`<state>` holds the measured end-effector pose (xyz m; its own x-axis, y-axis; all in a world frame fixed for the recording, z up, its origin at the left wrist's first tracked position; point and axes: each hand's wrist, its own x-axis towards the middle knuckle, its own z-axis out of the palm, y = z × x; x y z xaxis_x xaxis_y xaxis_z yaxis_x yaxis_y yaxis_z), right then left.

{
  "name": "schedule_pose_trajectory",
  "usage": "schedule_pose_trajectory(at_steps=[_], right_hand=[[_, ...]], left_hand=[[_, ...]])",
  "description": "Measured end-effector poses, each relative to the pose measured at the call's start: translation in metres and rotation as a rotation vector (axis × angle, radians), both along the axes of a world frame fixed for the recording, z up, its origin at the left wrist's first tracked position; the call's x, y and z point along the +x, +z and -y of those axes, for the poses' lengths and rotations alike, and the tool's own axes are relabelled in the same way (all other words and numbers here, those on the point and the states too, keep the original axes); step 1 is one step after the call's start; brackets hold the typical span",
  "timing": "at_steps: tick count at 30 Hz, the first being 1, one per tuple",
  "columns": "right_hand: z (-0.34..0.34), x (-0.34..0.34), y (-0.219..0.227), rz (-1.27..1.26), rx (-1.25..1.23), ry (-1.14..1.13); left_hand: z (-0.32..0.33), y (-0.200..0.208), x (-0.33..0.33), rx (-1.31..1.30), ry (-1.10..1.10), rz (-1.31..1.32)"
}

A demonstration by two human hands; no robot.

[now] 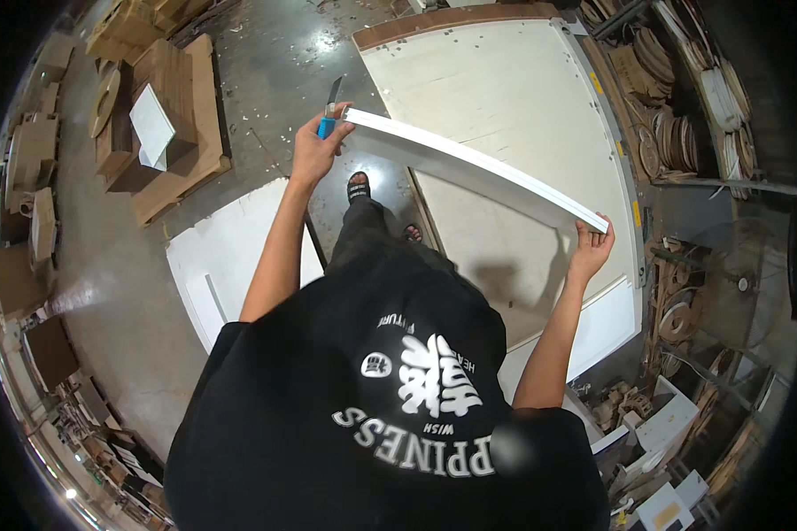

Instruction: Processing and stacking white wood panels in a furniture manufacturing facility.

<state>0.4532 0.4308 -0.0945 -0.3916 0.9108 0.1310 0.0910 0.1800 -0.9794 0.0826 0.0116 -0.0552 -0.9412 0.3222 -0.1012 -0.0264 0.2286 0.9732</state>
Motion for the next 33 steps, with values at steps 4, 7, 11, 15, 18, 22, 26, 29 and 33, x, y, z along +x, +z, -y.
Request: schedule_pose_trajectory(at_steps=[4, 7, 11, 15, 18, 22, 26, 29, 33], right_hand=[[-0.017, 0.01, 0.002, 0.054, -0.021, 0.009], [-0.025, 0.017, 0.013, 0.136, -0.006, 0.119], [-0.001, -0.016, 0.099, 0.679, 0.563, 0.15], [0.097, -0.128, 0.153, 0.587, 0.666, 0.443], [0.181, -0.196, 0.132, 0.528, 0.755, 0.745], [0.23, -0.226, 0.082, 0.568, 0.893, 0.755], [0.23, -0.233, 0.071, 0.553, 1.001, 0.722], [0.233, -0.23, 0.071, 0.57, 0.992, 0.715], [0.235, -0.229, 0.072, 0.534, 0.971, 0.709]], left_hand=[[0.004, 0.002, 0.003, -0.081, -0.077, -0.056], [0.004, -0.003, 0.021, -0.091, -0.069, -0.081], [-0.003, 0.011, 0.052, 0.039, -0.008, 0.1], [0.0, 0.002, 0.061, -0.061, -0.04, 0.046], [-0.001, 0.0, 0.06, -0.015, -0.044, 0.061], [-0.004, 0.007, 0.062, 0.053, -0.039, 0.11], [0.001, 0.013, 0.06, 0.042, -0.034, 0.101], [0.007, 0.021, 0.059, 0.193, 0.005, 0.188], [0.017, 0.015, 0.051, 0.368, 0.079, 0.385]])
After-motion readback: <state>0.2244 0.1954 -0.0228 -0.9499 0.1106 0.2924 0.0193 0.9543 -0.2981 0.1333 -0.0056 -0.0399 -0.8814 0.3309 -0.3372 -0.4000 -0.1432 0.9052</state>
